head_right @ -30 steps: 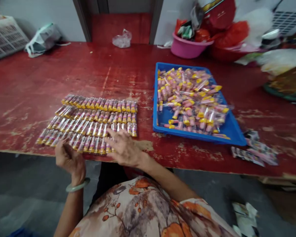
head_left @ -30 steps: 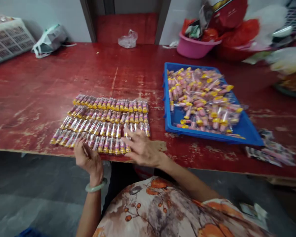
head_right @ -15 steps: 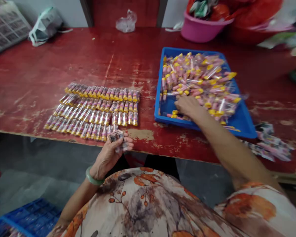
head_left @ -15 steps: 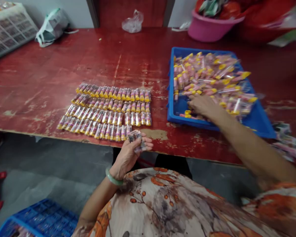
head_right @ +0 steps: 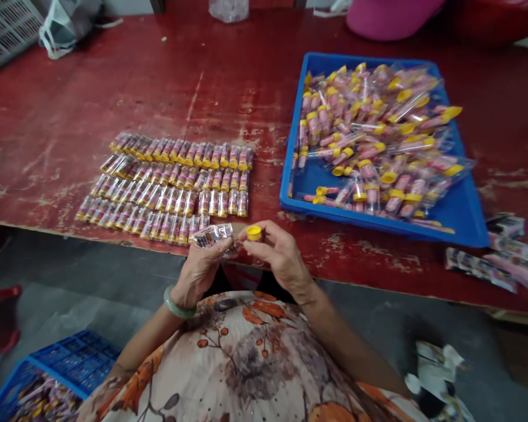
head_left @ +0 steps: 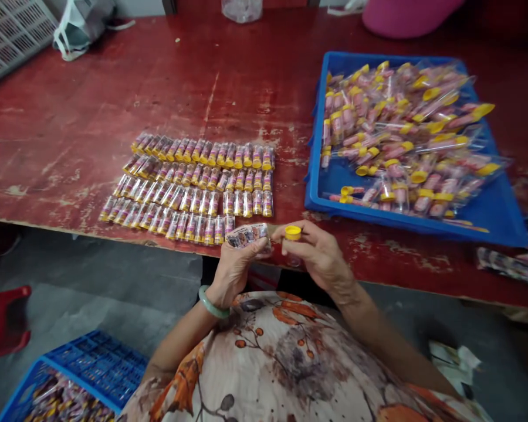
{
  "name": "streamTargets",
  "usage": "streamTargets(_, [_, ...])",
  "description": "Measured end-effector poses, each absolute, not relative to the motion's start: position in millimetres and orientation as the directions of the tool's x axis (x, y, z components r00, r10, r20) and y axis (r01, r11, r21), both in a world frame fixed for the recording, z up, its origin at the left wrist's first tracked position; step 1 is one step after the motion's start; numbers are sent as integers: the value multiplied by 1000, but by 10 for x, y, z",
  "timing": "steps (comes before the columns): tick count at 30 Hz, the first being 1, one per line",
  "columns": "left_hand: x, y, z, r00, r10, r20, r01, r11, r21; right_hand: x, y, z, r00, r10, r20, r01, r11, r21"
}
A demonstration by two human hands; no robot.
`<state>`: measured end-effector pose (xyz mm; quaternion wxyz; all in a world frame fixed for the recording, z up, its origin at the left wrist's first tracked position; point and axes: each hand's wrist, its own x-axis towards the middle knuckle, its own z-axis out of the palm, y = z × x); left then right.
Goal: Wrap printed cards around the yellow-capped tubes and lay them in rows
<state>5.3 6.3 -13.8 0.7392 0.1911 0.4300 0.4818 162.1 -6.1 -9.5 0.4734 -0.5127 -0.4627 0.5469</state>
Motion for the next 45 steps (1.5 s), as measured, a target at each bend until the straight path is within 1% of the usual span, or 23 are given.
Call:
streamTargets(5, [7,35,-169,180,902,-393,-507,427,749,1320,77,-150,123,959,-256,-168,-234,-958])
streamTargets(8, [-17,23,-170,225,895,-386,-496,446,745,1274,147,-118,98,932,-348,-248,-316,-916])
streamTargets(10, [-36,20,-157,256,882,-395,-500,470,727,1259,155,-104,59,911,-408,-265,-380,-886])
streamTargets(12, [-59,19,-141,279,863,-421,-498,505,705,1251,150,-105,39,901,-431,-270,-406,-873])
streamTargets(16, [-109,20,-146,293,847,-443,-502,531,683,1276,153,-131,74,936,-343,-276,-312,-909])
streamTargets(20, [-128,21,-200,236,850,-471,-502,522,690,1416,150,-76,108,964,-242,-247,-210,-946])
streamTargets(22, [-120,16,-219,221,848,-481,-503,522,689,1507,133,3,137,965,-222,-227,-187,-956])
streamTargets(26, [-85,-9,-209,231,851,-472,-504,519,690,1604,109,194,102,969,-223,-314,-182,-932])
streamTargets(28, [-75,-26,-189,237,854,-464,-493,517,700,1594,126,265,92,979,-181,-353,-138,-925])
streamTargets(32, [-83,-54,-154,237,861,-449,-458,507,730,1503,207,327,156,986,-60,-362,1,-932])
streamTargets(35, [-95,-72,-146,228,873,-430,-455,487,746,1416,262,322,186,982,3,-330,65,-942])
streamTargets(39, [-111,-93,-151,188,899,-395,-433,437,788,1334,282,281,177,984,36,-243,80,-967])
streamTargets(42, [-143,-99,-151,156,916,-370,-414,401,817,1329,265,251,143,986,83,-150,105,-983])
streamTargets(45, [-184,-101,-135,191,914,-358,-384,405,830,1356,247,250,83,989,122,-59,127,-990])
